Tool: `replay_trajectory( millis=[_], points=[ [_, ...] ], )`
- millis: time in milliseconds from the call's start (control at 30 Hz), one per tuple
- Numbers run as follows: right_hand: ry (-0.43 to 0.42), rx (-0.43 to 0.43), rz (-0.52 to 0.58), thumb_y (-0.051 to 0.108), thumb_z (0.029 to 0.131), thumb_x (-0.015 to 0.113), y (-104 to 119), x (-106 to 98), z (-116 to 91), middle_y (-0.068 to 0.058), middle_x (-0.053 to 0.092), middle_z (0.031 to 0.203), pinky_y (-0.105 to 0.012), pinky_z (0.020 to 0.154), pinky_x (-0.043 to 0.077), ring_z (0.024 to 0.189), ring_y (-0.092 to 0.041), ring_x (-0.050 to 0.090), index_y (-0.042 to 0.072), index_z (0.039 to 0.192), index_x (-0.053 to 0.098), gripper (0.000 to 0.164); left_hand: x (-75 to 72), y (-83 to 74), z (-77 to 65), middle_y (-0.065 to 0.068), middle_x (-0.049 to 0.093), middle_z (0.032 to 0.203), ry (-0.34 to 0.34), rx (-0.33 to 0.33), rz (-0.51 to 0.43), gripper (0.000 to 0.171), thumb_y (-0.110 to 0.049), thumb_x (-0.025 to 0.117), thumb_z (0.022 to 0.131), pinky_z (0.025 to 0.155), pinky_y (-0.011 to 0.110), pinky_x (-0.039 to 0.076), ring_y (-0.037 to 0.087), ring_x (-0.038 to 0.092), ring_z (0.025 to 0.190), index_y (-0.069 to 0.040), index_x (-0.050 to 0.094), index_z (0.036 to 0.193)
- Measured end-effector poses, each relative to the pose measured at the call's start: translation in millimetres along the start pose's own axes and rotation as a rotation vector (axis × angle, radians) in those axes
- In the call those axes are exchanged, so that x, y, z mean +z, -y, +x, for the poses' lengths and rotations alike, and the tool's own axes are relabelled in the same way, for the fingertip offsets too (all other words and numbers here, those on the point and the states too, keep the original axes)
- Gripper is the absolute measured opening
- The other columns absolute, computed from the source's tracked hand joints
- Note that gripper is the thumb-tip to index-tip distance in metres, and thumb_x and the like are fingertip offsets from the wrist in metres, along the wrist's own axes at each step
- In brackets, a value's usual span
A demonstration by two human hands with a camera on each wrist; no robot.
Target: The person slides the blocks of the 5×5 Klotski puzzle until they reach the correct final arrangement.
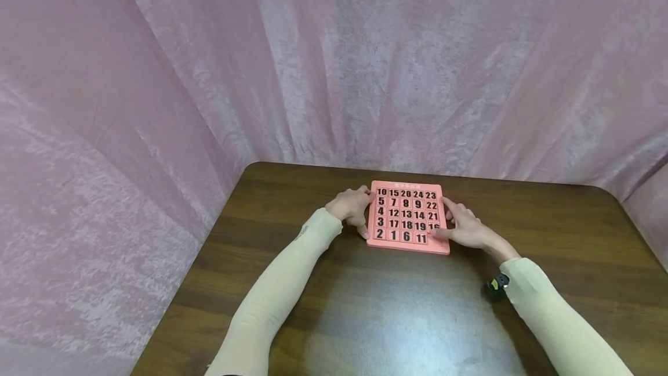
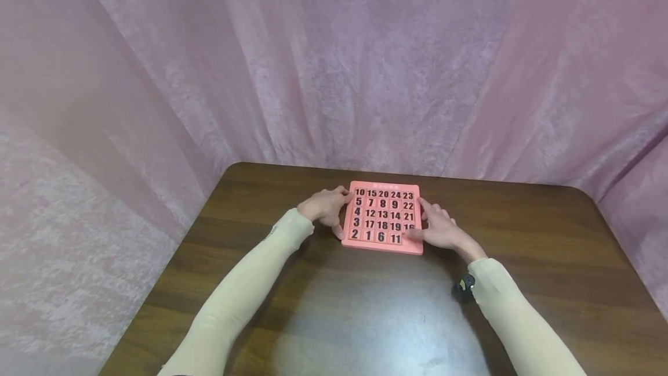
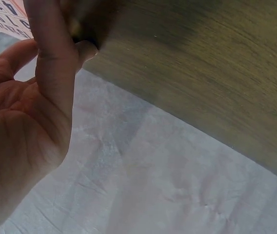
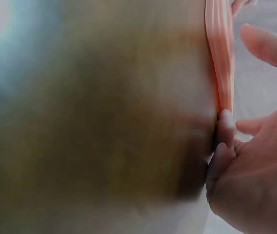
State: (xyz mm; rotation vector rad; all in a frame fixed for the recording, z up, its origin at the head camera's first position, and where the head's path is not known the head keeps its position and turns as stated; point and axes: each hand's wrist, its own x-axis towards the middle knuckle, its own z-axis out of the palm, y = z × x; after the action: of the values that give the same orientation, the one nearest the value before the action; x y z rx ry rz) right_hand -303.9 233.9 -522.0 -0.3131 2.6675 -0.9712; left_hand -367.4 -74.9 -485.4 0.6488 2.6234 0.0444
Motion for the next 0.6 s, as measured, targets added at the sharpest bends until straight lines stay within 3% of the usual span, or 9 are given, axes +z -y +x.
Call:
replay_trajectory(
  millis=[200, 367, 600],
  points=[
    [0.009, -0.009, -0.061, 0.041, 0.098, 0.076, -6, -5, 19, -0.028, 0.048, 0.128, -0.049, 0.092, 0.040, 0.114, -0.041, 0.044, -0.006, 0.170, 0.022, 0.102, -2.2, -6.1, -0.6, 0.007, 0.042, 0.169, 0.012, -0.037, -0.015, 0.116, -0.040, 0.101, 0.077, 0.074, 0.033, 0.054, 0.029, 0.063, 0.117, -0.020, 0.038, 0.172],
    [0.050, 0.042, -0.078, 0.050, 0.100, 0.072, -8, -9, 29, -0.029, 0.045, 0.133, -0.052, 0.095, 0.042, 0.116, -0.041, 0.044, -0.001, 0.173, 0.019, 0.103, -1.6, -9.8, -0.1, 0.010, 0.048, 0.159, 0.019, -0.042, -0.023, 0.113, -0.036, 0.101, 0.078, 0.069, 0.033, 0.052, 0.027, 0.061, 0.105, -0.017, 0.039, 0.170],
    [0.066, 0.049, -0.053, 0.048, 0.103, 0.071, -3, -15, 32, -0.035, 0.043, 0.145, -0.068, 0.110, 0.044, 0.127, -0.047, 0.047, -0.001, 0.172, 0.021, 0.098, 0.1, -8.5, 1.9, 0.010, 0.049, 0.155, 0.016, -0.041, -0.019, 0.113, -0.036, 0.101, 0.078, 0.063, 0.030, 0.052, 0.025, 0.063, 0.095, -0.015, 0.039, 0.170]
  ],
)
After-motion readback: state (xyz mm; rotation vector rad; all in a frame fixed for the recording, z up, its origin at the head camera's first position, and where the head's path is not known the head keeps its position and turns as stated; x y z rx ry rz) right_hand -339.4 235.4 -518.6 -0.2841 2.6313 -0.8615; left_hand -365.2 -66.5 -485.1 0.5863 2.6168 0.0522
